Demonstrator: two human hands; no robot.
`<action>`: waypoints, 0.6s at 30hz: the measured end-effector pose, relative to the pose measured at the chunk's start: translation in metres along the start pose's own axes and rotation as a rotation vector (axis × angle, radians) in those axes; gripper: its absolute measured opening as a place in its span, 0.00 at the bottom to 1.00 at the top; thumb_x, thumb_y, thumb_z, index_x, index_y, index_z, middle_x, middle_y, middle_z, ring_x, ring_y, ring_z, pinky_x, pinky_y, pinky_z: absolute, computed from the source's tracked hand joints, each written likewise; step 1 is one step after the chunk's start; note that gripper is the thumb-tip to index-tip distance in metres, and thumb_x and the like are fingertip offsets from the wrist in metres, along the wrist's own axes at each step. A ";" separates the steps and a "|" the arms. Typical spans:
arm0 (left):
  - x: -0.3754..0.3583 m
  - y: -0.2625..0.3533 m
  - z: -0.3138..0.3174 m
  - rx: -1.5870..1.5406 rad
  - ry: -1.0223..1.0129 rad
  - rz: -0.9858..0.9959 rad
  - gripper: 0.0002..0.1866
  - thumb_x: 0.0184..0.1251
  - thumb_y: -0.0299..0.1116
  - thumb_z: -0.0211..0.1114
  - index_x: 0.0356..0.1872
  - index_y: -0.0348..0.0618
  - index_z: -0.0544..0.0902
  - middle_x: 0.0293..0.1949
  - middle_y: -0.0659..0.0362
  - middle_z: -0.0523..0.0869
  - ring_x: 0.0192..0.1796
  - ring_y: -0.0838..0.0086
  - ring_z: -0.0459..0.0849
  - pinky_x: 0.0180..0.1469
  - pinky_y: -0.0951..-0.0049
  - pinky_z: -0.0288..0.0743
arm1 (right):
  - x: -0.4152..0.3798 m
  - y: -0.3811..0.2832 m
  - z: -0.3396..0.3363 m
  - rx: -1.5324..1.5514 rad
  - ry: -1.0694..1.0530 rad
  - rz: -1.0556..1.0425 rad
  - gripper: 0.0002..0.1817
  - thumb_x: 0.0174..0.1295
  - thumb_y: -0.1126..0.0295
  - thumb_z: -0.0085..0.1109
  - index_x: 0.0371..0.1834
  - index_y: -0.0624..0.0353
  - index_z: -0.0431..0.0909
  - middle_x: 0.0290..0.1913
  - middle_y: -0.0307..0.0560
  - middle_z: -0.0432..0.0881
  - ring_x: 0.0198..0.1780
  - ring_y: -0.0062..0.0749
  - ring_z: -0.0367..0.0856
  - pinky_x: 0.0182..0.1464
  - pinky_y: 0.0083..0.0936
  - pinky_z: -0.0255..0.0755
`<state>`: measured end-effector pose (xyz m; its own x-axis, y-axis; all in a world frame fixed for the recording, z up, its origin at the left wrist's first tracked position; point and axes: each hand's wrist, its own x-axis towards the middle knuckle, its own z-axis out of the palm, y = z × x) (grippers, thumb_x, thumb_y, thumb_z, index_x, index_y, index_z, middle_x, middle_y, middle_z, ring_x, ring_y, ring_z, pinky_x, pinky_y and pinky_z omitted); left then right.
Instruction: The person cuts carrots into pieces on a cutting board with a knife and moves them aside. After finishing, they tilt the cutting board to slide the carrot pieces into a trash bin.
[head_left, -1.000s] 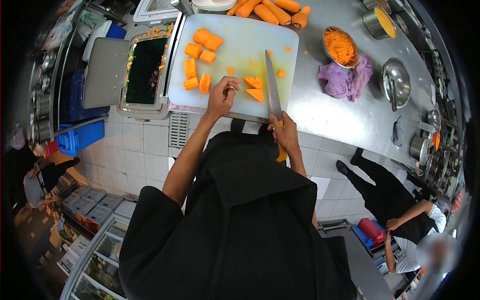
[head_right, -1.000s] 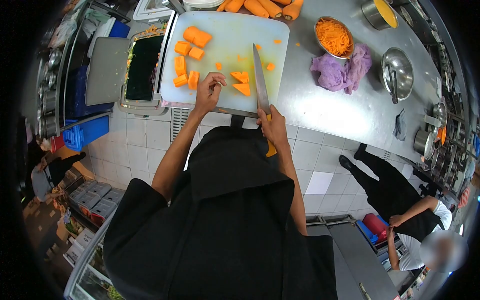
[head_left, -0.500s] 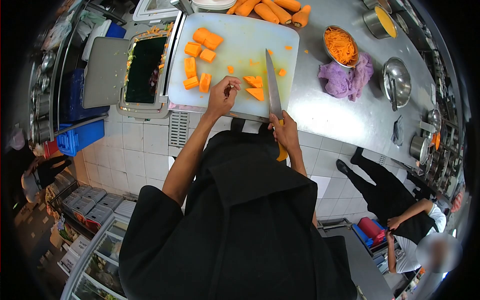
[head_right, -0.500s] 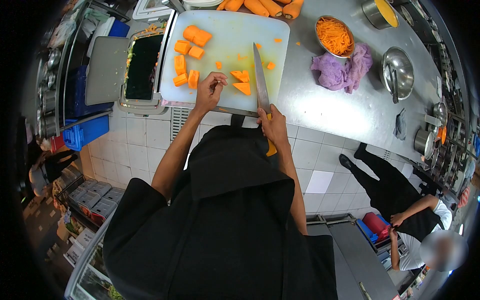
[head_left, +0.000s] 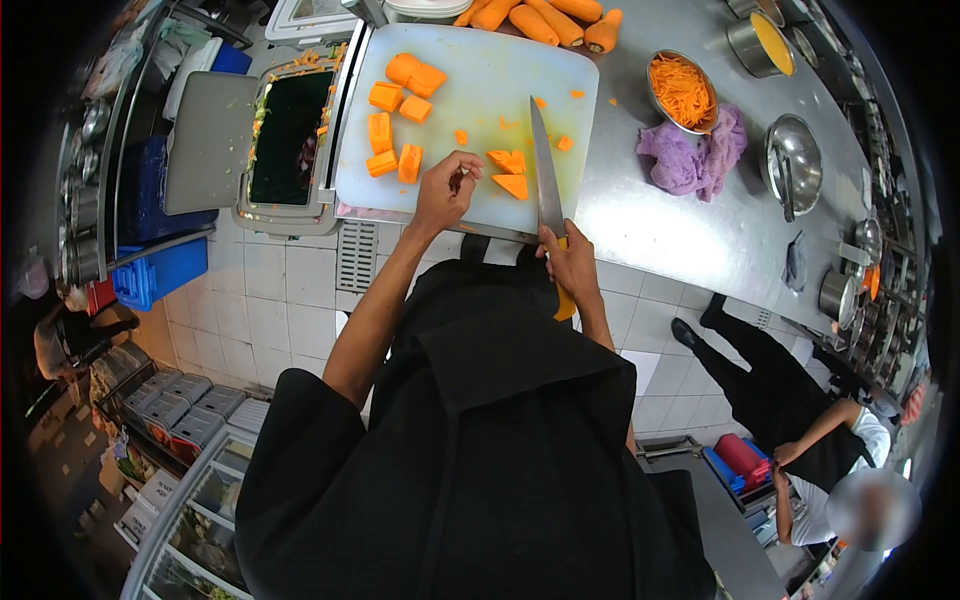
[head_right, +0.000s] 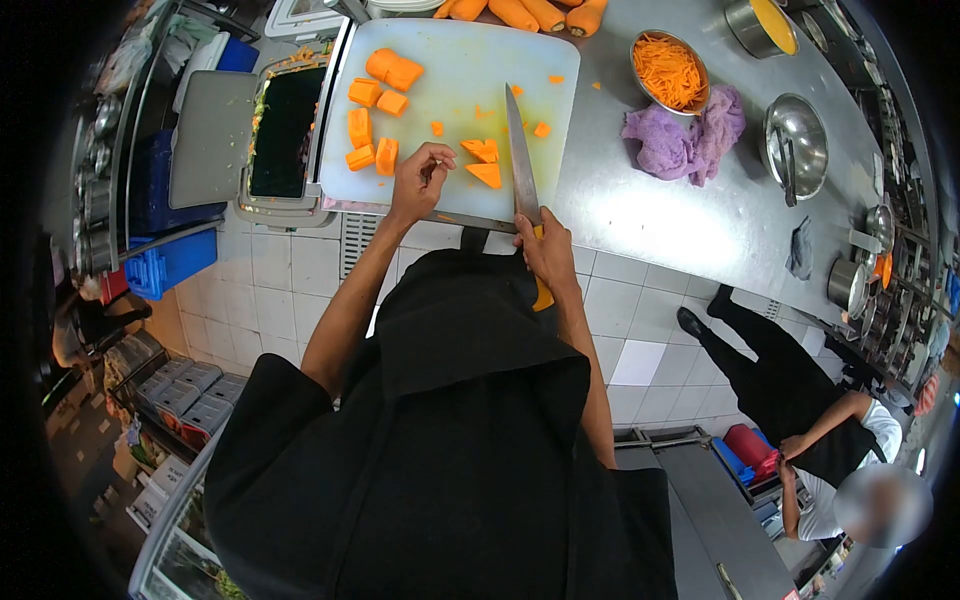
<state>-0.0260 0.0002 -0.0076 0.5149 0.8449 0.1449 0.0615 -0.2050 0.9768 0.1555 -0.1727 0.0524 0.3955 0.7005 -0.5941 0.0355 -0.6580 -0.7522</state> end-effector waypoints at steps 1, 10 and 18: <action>0.000 0.000 0.000 0.000 0.000 0.000 0.12 0.66 0.18 0.57 0.47 0.38 0.84 0.33 0.63 0.87 0.25 0.88 0.72 0.28 0.83 0.66 | 0.000 0.000 0.000 0.000 -0.001 0.000 0.20 0.76 0.55 0.62 0.46 0.66 0.75 0.24 0.43 0.84 0.18 0.19 0.75 0.20 0.22 0.71; 0.000 0.002 0.000 0.027 -0.010 0.006 0.12 0.66 0.18 0.58 0.47 0.38 0.84 0.33 0.63 0.87 0.25 0.88 0.73 0.28 0.83 0.66 | 0.000 0.003 0.001 -0.015 0.025 -0.010 0.23 0.76 0.55 0.62 0.50 0.70 0.75 0.25 0.44 0.85 0.18 0.20 0.76 0.21 0.22 0.72; -0.001 0.000 0.000 0.048 -0.015 -0.009 0.11 0.65 0.19 0.59 0.44 0.39 0.85 0.34 0.62 0.87 0.25 0.86 0.74 0.28 0.81 0.68 | 0.000 0.000 0.000 -0.009 0.007 -0.008 0.22 0.76 0.55 0.62 0.48 0.69 0.75 0.25 0.44 0.84 0.18 0.19 0.75 0.20 0.22 0.71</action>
<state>-0.0262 -0.0002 -0.0080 0.5267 0.8396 0.1334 0.1072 -0.2212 0.9693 0.1558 -0.1734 0.0526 0.4014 0.7037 -0.5862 0.0470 -0.6551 -0.7541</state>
